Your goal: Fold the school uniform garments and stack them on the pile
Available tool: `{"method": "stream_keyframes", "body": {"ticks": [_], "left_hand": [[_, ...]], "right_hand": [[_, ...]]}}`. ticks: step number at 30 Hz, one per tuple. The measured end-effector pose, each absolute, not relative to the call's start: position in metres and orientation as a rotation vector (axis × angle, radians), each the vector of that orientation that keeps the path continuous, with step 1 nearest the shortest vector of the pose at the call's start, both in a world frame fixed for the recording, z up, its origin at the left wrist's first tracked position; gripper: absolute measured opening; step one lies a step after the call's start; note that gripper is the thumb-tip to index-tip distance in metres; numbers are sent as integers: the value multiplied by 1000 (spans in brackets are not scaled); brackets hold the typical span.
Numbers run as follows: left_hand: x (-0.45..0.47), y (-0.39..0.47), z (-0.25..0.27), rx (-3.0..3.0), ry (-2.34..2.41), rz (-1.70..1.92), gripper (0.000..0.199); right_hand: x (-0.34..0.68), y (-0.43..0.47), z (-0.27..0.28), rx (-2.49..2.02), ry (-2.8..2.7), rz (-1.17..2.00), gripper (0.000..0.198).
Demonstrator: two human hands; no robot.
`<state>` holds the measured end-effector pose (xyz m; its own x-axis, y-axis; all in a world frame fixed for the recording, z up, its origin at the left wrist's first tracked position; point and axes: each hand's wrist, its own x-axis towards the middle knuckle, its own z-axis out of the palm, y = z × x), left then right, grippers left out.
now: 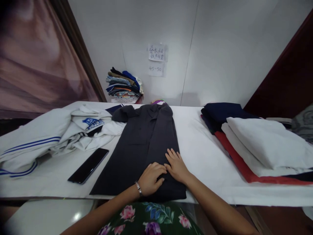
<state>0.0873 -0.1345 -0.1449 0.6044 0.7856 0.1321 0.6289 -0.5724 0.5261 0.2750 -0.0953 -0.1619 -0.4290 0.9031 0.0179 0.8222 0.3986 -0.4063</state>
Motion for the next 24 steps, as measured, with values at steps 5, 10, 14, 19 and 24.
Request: {"method": "stream_keyframes", "body": {"ticks": [5,10,14,19,24], "left_hand": [[83,-143,-140,2392,1094,549,18],[75,-133,-128,2352,1120,618,18],[77,-137,-132,2458,1098,512,37],[82,-150,-147,2504,1133,461,53],[82,-155,-154,2500,1152,491,54]], "right_hand": [[283,-127,-160,-1487,-2389,598,52],[285,-152,-155,-1450,-2399,670,53],[291,-155,-153,-1406,-2280,803,46],[306,-130,-149,-1423,-1962,777,40],[298,-107,-156,-1444,-2115,523,52]]}}
